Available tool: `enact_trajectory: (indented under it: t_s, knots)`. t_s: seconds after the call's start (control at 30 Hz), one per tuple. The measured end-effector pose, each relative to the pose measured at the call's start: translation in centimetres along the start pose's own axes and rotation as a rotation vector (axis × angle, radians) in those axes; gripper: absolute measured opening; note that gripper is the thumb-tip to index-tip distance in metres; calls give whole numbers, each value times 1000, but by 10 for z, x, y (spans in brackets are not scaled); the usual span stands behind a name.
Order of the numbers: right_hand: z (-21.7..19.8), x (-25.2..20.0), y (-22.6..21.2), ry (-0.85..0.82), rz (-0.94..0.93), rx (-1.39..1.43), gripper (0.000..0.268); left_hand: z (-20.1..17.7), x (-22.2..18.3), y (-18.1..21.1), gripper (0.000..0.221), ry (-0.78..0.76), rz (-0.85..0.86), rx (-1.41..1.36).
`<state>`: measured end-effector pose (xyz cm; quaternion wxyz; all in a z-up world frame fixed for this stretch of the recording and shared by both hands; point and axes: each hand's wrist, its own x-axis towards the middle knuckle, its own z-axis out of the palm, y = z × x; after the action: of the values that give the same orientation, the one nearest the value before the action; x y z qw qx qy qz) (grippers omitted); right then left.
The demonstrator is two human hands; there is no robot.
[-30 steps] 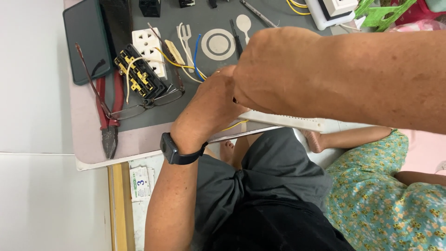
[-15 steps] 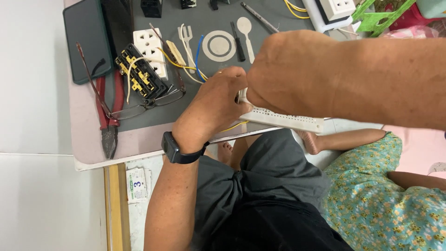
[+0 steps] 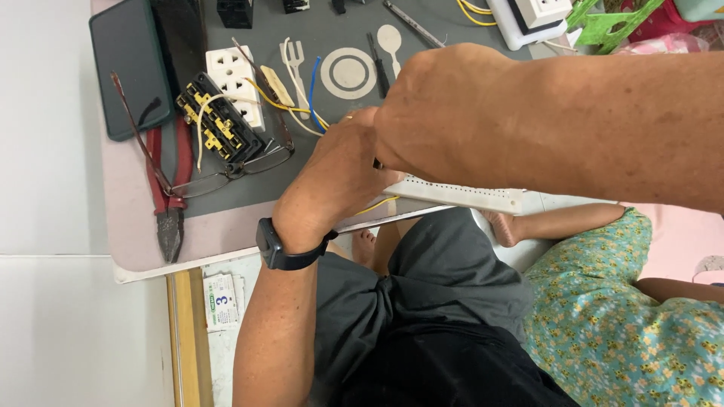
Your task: Wiring an electrical relay to a mounting board by stripping wires and fastening them into terminals with a screwdriver.
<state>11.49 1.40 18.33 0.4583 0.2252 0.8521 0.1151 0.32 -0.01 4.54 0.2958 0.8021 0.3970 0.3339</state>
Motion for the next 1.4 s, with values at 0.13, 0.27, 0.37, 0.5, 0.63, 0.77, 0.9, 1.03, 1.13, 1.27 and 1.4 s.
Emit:
enact_trajectory:
  t_s: [0.13, 0.27, 0.37, 0.5, 0.63, 0.77, 0.9, 1.03, 1.13, 1.27, 1.4]
  knots:
    - [4, 0, 0, 7, 3, -22, 12, 0, -2, 0, 28, 57, 69, 7]
    - [6, -1, 1, 24, 43, -55, 14, 3, -2, -8, 43, -21, 38, 20]
    - [6, -10, 6, 45, 128, -34, 16, 5, 2, -14, 50, -133, -51, 55]
    - [14, -28, 10, 90, 294, 67, 13, 9, 6, -20, 57, -124, 98, 83]
    - [84, -54, -2, 414, 591, 218, 26, 3, 9, -12, 57, -81, 144, 143]
    - [142, -53, -45, 661, 780, 961, 50, -4, 38, 10, 41, -220, 198, 235]
    - [183, -27, -97, 626, 924, 1431, 57, 10, 68, -13, 51, -167, 185, 329]
    - [199, -13, -117, 1028, 719, 1778, 40, -7, 57, 21, 67, -87, 111, 245]
    - [208, -3, -119, 1057, 615, 2053, 40, -2, 43, 35, 65, -86, -77, 177]
    - [219, 11, -125, 1029, 545, 2307, 46, 22, 36, 26, 84, -41, -116, 300]
    - [227, 19, -129, 1138, 413, 2427, 49, 29, 38, 10, 77, 41, -90, 227]
